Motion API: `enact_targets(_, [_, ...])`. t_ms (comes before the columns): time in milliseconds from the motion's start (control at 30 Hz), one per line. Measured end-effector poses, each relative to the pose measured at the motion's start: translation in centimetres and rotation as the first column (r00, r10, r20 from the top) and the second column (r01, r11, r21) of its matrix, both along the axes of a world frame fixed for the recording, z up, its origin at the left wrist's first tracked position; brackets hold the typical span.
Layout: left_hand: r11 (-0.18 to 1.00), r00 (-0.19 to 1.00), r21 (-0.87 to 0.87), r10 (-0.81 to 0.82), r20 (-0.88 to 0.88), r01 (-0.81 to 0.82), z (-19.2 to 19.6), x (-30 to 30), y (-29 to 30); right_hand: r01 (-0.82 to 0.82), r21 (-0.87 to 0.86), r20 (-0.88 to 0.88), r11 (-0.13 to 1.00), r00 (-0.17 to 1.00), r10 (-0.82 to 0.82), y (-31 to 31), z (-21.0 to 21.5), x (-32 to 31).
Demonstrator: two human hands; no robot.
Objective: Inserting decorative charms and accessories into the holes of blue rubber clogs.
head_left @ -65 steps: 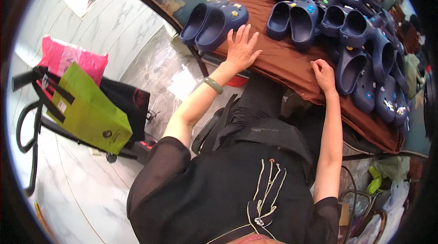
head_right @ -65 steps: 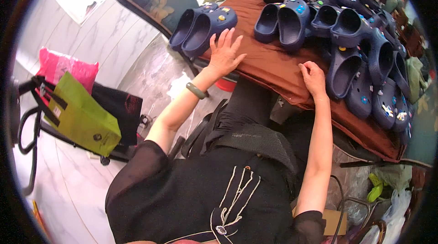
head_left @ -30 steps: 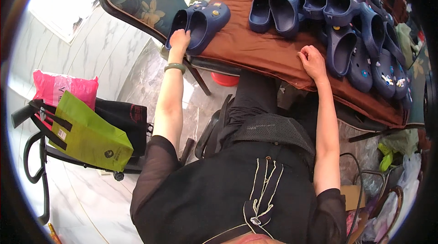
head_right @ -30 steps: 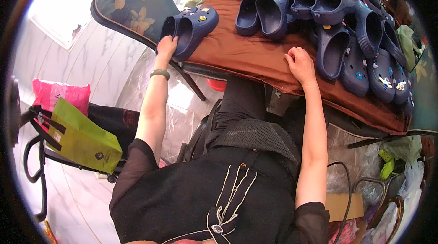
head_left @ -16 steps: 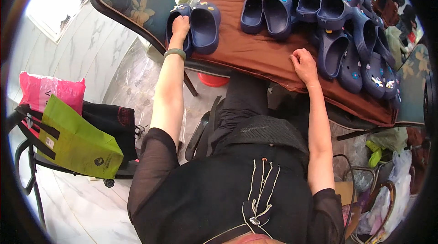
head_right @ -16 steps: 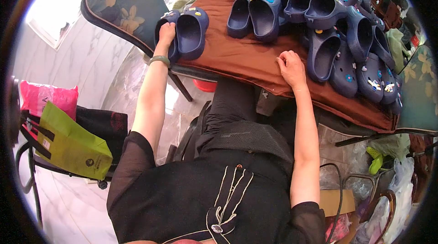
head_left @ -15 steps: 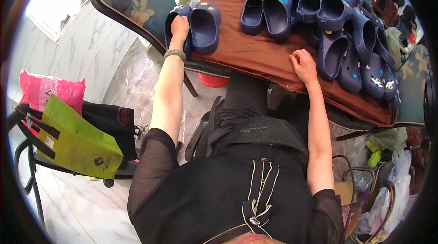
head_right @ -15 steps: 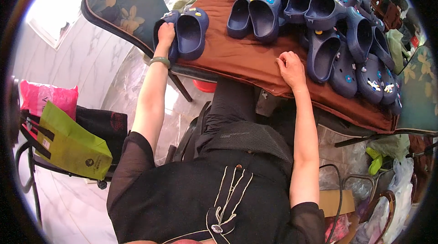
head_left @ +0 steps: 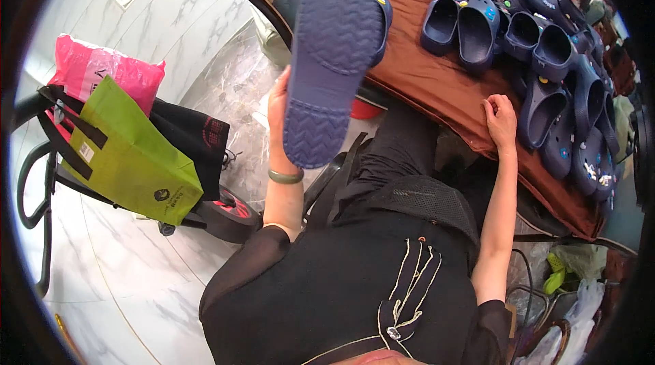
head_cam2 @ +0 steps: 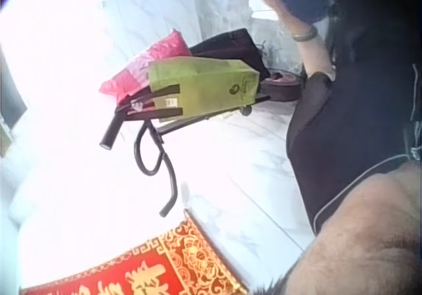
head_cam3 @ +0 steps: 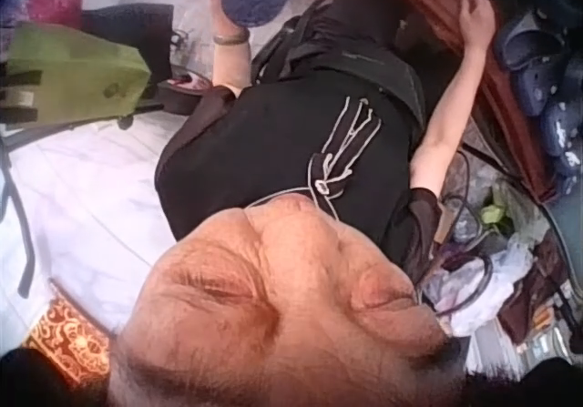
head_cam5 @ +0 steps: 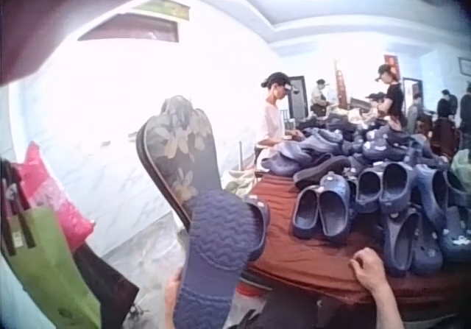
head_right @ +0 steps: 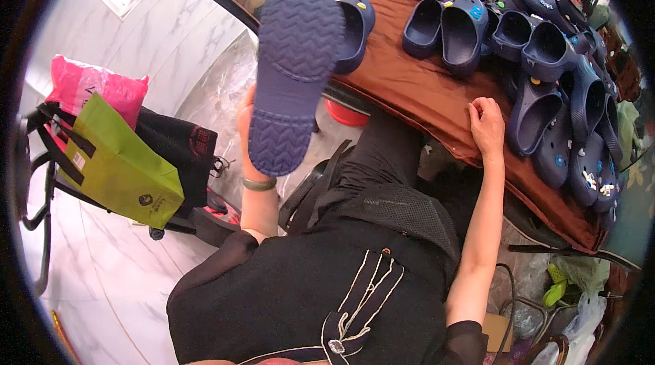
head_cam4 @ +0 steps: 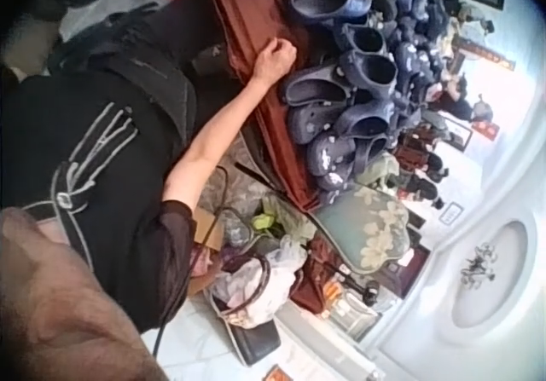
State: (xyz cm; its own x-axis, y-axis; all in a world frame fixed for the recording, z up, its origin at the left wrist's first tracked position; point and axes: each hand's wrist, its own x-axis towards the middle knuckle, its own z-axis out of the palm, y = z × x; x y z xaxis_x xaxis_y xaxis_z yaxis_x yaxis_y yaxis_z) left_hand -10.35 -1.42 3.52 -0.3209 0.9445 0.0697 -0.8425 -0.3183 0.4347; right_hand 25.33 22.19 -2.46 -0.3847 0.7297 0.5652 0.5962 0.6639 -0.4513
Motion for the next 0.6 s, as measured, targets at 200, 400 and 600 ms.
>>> enact_targets(200, [0.985,0.979,0.022,-0.175,0.104,0.174,-0.4,4.5,1.1,-0.017,0.001,0.019,1.000,1.000,0.017,0.4,-0.2,-0.2])
enact_targets(400, [0.983,0.974,0.022,-0.183,0.133,0.181,-1.4,4.7,1.1,-0.015,0.035,0.062,0.999,0.998,0.013,0.8,-0.5,-0.1])
enact_targets(600, [0.996,0.992,-0.023,-0.080,0.095,0.082,-2.1,4.0,0.5,0.014,-0.024,0.050,1.000,0.999,-0.013,0.6,-0.4,0.0])
